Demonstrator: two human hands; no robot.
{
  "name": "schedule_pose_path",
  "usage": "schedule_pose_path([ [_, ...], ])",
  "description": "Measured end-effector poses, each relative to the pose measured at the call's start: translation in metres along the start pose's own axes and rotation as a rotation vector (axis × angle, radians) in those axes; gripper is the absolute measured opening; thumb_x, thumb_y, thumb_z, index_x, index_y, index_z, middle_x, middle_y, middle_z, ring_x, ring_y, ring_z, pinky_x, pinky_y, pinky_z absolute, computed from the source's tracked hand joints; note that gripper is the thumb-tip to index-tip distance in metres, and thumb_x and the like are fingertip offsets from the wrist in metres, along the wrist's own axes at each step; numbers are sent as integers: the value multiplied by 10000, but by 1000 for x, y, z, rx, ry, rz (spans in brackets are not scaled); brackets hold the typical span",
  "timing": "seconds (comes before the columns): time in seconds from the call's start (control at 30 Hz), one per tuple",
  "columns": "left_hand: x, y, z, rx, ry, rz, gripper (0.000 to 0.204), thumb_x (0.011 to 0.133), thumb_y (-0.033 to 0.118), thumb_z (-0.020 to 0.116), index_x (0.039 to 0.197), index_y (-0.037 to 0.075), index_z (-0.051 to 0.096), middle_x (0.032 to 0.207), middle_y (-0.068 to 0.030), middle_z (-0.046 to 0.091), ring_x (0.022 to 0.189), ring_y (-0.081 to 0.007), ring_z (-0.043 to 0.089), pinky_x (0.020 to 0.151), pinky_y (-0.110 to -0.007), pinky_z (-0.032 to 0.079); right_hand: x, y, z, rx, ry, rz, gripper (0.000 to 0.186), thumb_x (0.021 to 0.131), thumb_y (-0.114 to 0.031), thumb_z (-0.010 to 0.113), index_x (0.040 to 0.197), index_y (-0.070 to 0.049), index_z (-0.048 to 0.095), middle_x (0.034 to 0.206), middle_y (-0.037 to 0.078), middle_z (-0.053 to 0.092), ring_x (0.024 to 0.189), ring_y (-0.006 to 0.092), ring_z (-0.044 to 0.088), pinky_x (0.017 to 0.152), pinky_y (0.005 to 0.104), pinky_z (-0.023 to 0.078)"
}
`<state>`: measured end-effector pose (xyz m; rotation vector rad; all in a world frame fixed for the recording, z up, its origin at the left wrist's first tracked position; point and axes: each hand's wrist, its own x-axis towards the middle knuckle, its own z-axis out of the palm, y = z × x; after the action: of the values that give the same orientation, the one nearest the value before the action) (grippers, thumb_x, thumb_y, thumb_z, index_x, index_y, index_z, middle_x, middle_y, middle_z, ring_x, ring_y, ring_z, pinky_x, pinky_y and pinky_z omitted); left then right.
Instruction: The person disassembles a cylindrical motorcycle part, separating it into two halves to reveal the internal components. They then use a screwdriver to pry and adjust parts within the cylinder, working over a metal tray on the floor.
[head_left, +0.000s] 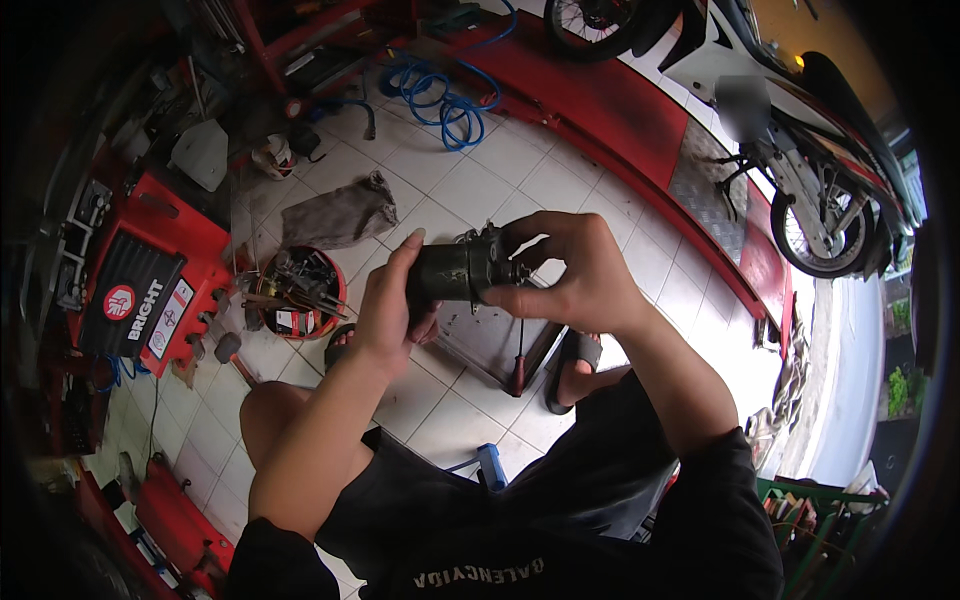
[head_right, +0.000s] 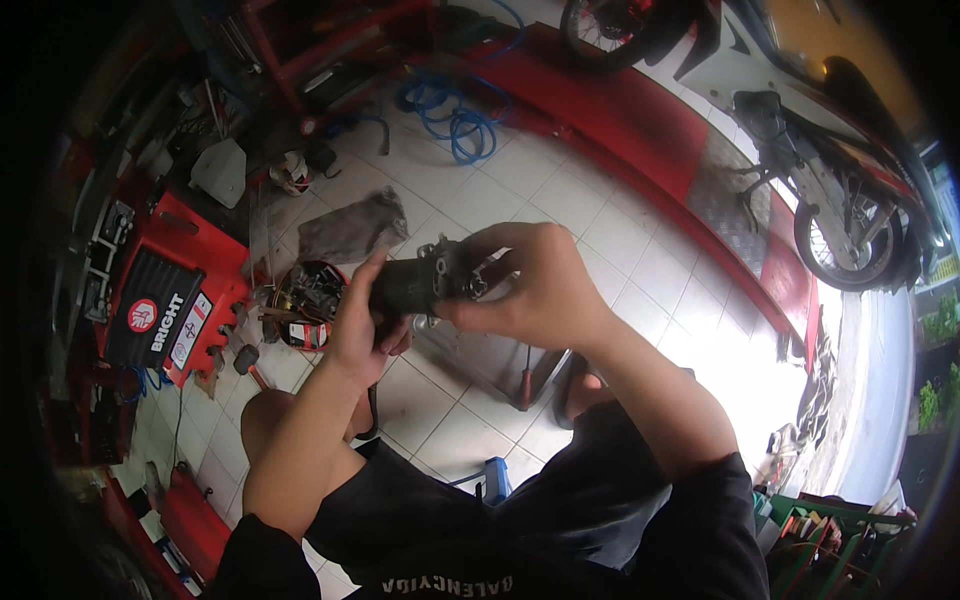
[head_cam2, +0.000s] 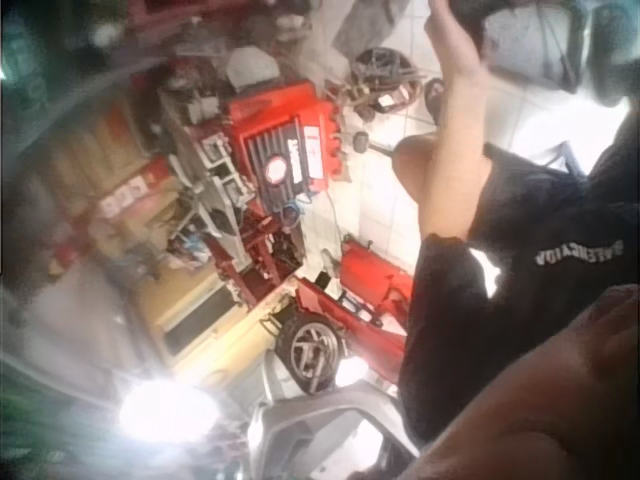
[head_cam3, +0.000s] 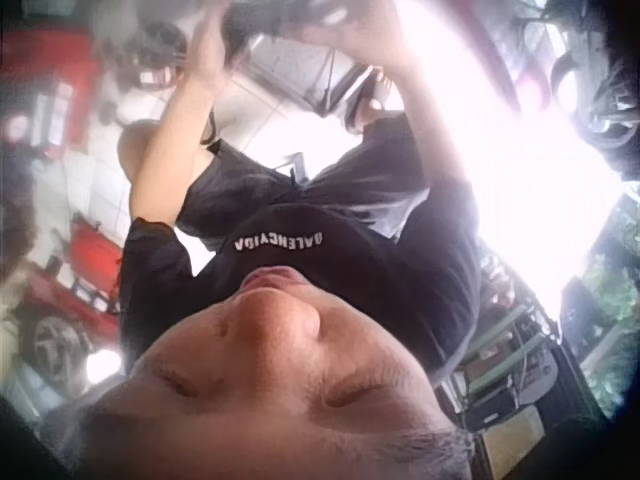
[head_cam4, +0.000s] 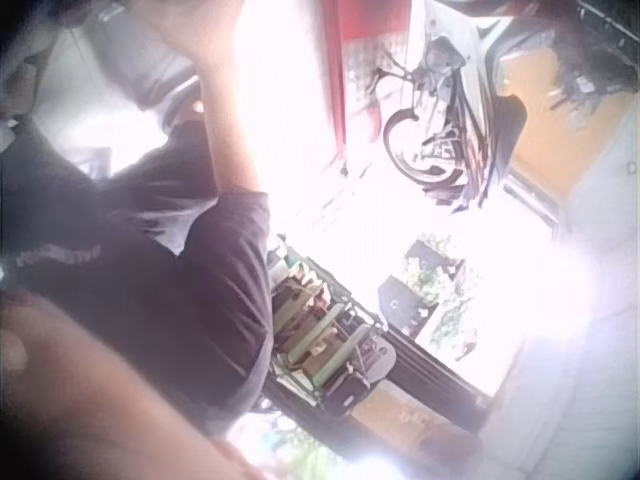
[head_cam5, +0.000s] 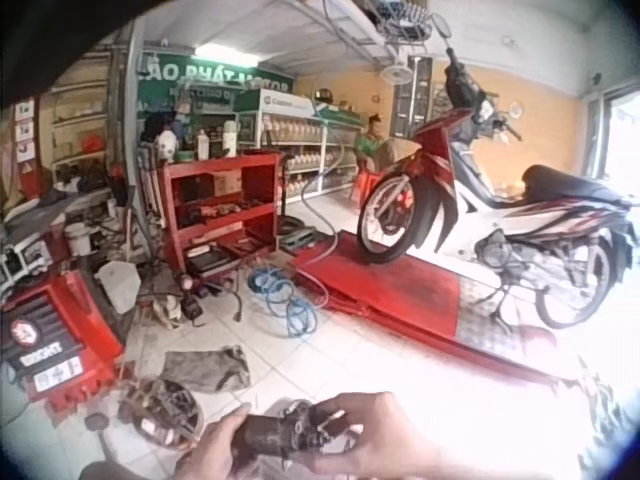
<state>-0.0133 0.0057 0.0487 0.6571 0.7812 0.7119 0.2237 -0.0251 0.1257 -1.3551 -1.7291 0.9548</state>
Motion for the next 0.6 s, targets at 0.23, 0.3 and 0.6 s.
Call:
schedule_pose_path([
  [0.23,10,-2,9,779,-131,433,526,778,267,902,1124,19,594,941,-73,702,799,-159,687,726,-346,570,13,26,-12,145,-106,262,524,693,-362,837,958,85,769,861,175,743,789,218,706,771,335,560],
  [0.3,9,-8,18,1059,17,493,534,715,233,920,1097,30,605,918,-81,713,792,-218,706,729,-375,567,15,26,-4,16,-139,281,521,664,-363,838,931,81,775,836,173,745,783,231,713,768,335,565],
  [0.6,27,-27,23,1247,120,751,327,675,130,837,947,37,680,849,-108,721,763,-298,713,695,-374,553,2,21,1,-249,-75,11,537,617,-313,859,951,94,750,851,217,751,727,311,740,721,345,594],
])
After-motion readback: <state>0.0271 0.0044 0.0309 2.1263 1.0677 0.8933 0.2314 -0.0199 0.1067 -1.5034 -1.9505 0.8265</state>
